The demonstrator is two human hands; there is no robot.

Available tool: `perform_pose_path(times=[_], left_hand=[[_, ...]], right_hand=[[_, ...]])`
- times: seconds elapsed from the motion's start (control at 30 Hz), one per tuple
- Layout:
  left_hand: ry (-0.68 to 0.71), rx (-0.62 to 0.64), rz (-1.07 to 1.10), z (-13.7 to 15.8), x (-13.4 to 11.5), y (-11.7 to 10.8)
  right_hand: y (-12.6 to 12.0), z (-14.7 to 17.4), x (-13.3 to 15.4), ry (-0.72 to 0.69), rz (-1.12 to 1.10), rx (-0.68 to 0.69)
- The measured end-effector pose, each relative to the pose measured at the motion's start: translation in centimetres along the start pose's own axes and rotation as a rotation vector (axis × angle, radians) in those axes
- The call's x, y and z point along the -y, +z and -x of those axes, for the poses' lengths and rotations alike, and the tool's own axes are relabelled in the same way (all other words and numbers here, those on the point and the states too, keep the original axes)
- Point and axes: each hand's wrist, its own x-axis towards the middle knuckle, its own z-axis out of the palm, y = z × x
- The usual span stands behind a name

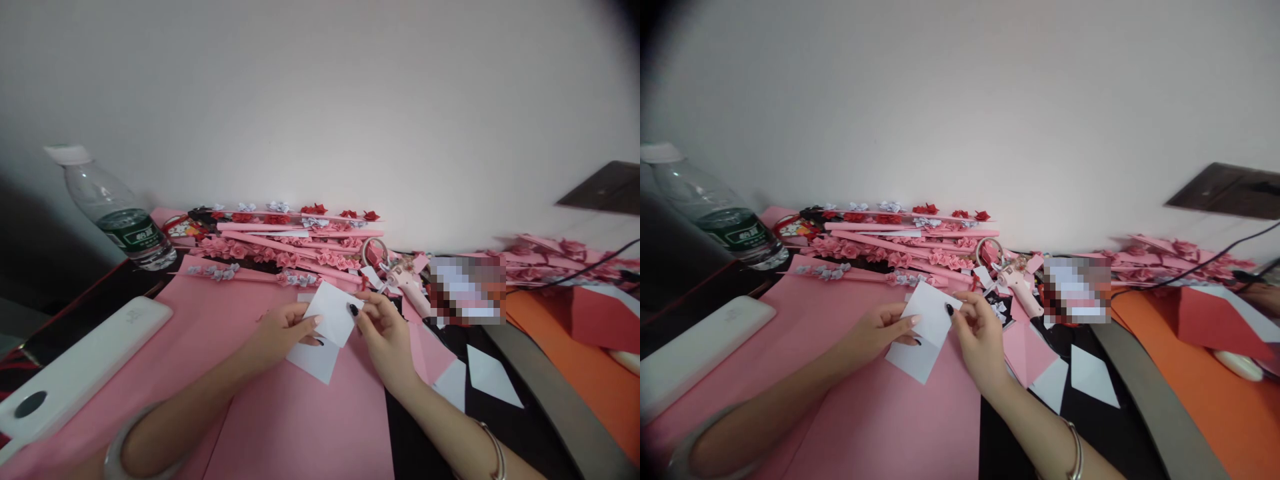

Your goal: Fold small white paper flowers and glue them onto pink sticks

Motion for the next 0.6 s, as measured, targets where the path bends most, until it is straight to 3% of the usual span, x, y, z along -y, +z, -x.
perform_pose_path(times=[0.13,0.27,0.5,0.6], left_hand=[[0.006,-0.013,0.062,0.1,-0.1,0.4],[-0.027,0.059,0.112,0.1,0.4,0.6],[-0.098,0.15,0.217,0.0,1.2,0.8],[-0.12,0.187,0.271,0.1,1.1,0.9]], right_hand=[[0.3,0.2,0.3,-0.008,-0.024,0.147],[0.2,0.6,0.3,-0.076,0.202,0.166],[-0.4,0.9,-0.3,-0.539,0.543,0.239],[-0.5,0.6,-0.2,-0.645,0.646,0.309]])
